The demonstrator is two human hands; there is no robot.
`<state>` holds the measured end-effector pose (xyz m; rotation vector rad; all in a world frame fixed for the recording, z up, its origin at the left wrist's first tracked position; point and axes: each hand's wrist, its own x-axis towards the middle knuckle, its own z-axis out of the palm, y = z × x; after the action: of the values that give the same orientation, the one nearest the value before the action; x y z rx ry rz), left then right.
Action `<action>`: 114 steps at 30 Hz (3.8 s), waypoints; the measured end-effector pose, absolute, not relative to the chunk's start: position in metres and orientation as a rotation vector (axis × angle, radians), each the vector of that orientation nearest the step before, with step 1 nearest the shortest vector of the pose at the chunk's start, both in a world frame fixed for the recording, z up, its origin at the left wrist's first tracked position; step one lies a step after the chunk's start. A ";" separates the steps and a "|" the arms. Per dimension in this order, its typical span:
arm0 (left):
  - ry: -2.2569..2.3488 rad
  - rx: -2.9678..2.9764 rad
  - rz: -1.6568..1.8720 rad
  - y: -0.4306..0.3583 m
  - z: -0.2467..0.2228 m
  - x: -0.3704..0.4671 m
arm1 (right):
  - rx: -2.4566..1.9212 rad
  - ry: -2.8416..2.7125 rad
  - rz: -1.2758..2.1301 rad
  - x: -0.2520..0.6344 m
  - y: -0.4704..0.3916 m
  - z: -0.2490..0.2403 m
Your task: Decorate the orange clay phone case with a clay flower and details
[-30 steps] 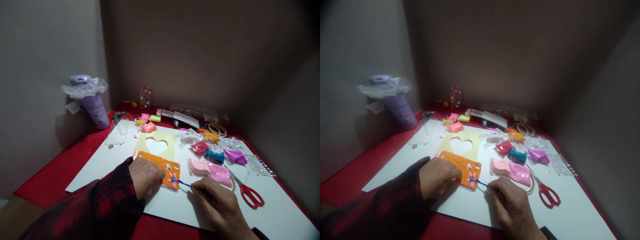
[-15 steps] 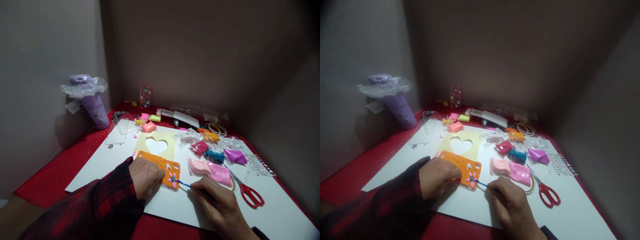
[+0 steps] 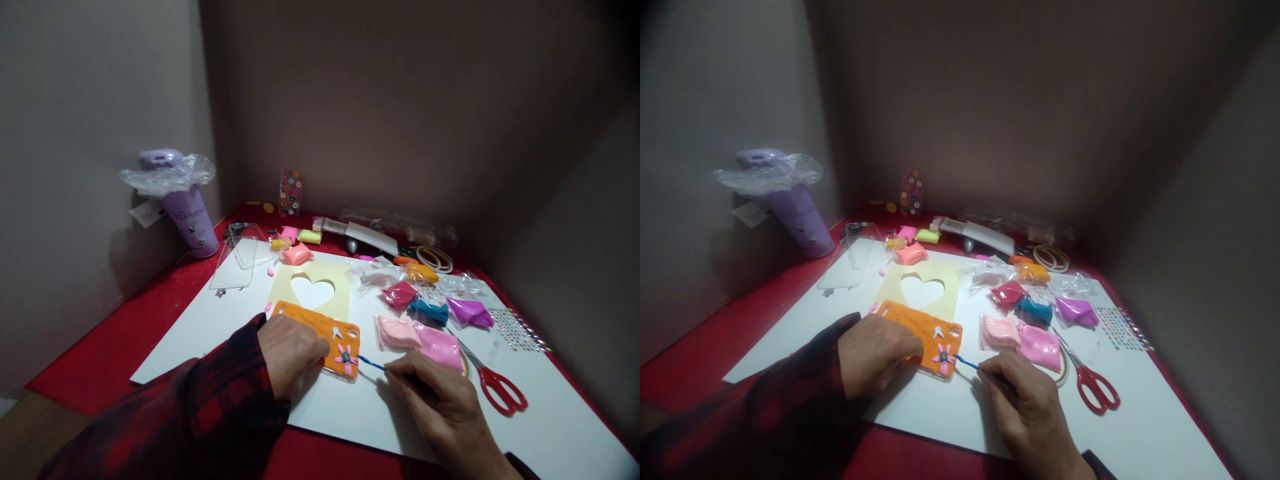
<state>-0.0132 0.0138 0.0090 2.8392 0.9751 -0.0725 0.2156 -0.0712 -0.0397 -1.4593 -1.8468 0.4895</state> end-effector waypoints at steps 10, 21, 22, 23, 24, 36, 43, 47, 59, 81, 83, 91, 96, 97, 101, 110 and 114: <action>0.992 2.827 -0.102 0.013 0.011 -0.013 | -1.469 -1.893 0.484 0.217 -0.073 -0.041; 0.961 2.829 -0.072 0.014 0.010 -0.013 | -1.484 -1.898 0.483 0.216 -0.072 -0.040; 0.956 2.828 -0.070 0.014 0.010 -0.013 | -1.483 -1.895 0.493 0.216 -0.072 -0.040; 0.954 2.828 -0.072 0.014 0.011 -0.014 | -1.487 -1.892 0.507 0.216 -0.072 -0.041; 0.956 2.829 -0.076 0.014 0.011 -0.013 | -1.491 -1.887 0.520 0.216 -0.072 -0.041; 0.960 2.833 -0.063 0.014 0.010 -0.013 | -1.520 -1.852 0.587 0.215 -0.070 -0.040; 0.977 2.829 -0.067 0.014 0.010 -0.014 | -1.513 -1.763 0.528 0.217 -0.071 -0.038; 0.988 2.824 -0.054 0.013 0.011 -0.013 | -1.507 -1.800 0.469 0.217 -0.071 -0.040; 0.932 2.819 -0.065 0.015 0.011 -0.014 | -1.456 -1.833 0.406 0.215 -0.071 -0.038; 1.068 2.777 -0.043 0.023 0.013 -0.011 | -1.417 -1.895 0.465 0.215 -0.073 -0.040; 1.044 2.752 -0.007 0.023 0.013 -0.014 | -1.424 -1.877 0.426 0.215 -0.073 -0.041; 1.232 2.662 0.042 0.024 0.017 -0.014 | -1.498 -1.829 0.280 0.220 -0.074 -0.047; 1.668 2.635 0.023 0.024 0.019 -0.013 | -1.536 -1.814 0.189 0.219 -0.074 -0.047; 1.669 2.631 -0.012 0.024 0.018 -0.012 | -1.537 -1.821 0.197 0.219 -0.074 -0.047; 1.604 2.644 -0.100 0.024 0.012 -0.011 | -1.543 -1.876 0.275 0.216 -0.074 -0.044; 1.506 2.610 -0.174 0.020 0.028 -0.010 | -1.504 -1.920 0.400 0.212 -0.078 -0.035; 1.490 2.575 -0.215 0.020 0.030 -0.010 | -1.509 -1.933 0.428 0.211 -0.079 -0.036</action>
<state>-0.0101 0.0199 0.0301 2.5748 1.4904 -0.2150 0.2113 -0.0794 -0.0357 -1.5088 -1.9329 0.4282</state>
